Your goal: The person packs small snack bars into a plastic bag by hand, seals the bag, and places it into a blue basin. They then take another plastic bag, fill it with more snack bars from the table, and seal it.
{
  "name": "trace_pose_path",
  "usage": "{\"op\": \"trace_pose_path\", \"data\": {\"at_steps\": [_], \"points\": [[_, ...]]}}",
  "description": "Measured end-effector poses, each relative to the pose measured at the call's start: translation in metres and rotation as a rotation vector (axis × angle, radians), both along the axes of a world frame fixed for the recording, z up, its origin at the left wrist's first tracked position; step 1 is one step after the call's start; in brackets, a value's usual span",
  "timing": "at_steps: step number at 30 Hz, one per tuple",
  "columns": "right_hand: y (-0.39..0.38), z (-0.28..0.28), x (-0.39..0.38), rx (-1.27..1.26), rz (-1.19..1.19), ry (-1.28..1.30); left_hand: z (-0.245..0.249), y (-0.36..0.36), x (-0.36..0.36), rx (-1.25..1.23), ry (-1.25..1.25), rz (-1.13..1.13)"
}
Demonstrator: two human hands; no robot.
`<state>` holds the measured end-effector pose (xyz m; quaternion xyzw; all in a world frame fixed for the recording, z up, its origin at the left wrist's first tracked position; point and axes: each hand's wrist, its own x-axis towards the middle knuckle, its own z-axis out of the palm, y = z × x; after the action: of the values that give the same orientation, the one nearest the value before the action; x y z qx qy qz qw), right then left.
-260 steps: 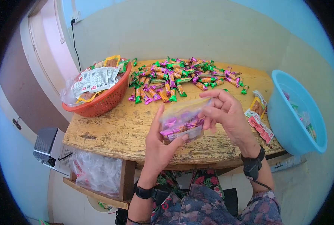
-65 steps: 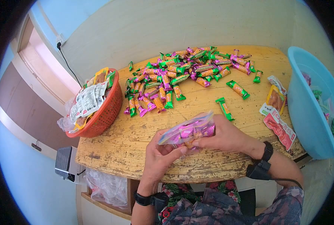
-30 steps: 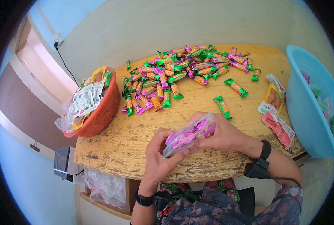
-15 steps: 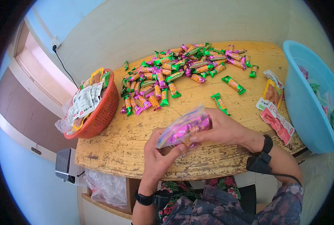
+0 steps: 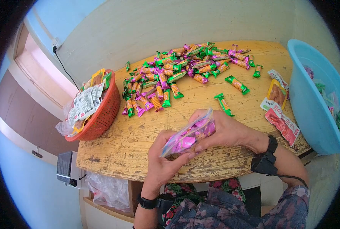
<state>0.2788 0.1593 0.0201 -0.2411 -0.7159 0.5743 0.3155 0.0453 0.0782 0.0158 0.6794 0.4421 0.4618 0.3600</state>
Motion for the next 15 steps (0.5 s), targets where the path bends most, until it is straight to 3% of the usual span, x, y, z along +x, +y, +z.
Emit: {"op": "trace_pose_path", "data": {"at_steps": [4,7,13,15], "points": [[0.001,0.004,0.000,0.024,0.039,0.024,-0.005,0.002,-0.008,0.036,-0.063,-0.024],[0.001,0.005,0.000,-0.031,0.049,0.037,0.002,-0.001,-0.003,-0.131,-0.098,-0.007],[-0.001,0.004,-0.003,0.025,-0.028,-0.024,0.000,0.003,0.008,-0.020,0.082,0.019],[-0.003,0.002,-0.005,-0.012,-0.042,0.025,-0.004,0.004,0.009,-0.075,0.015,0.028]]}}
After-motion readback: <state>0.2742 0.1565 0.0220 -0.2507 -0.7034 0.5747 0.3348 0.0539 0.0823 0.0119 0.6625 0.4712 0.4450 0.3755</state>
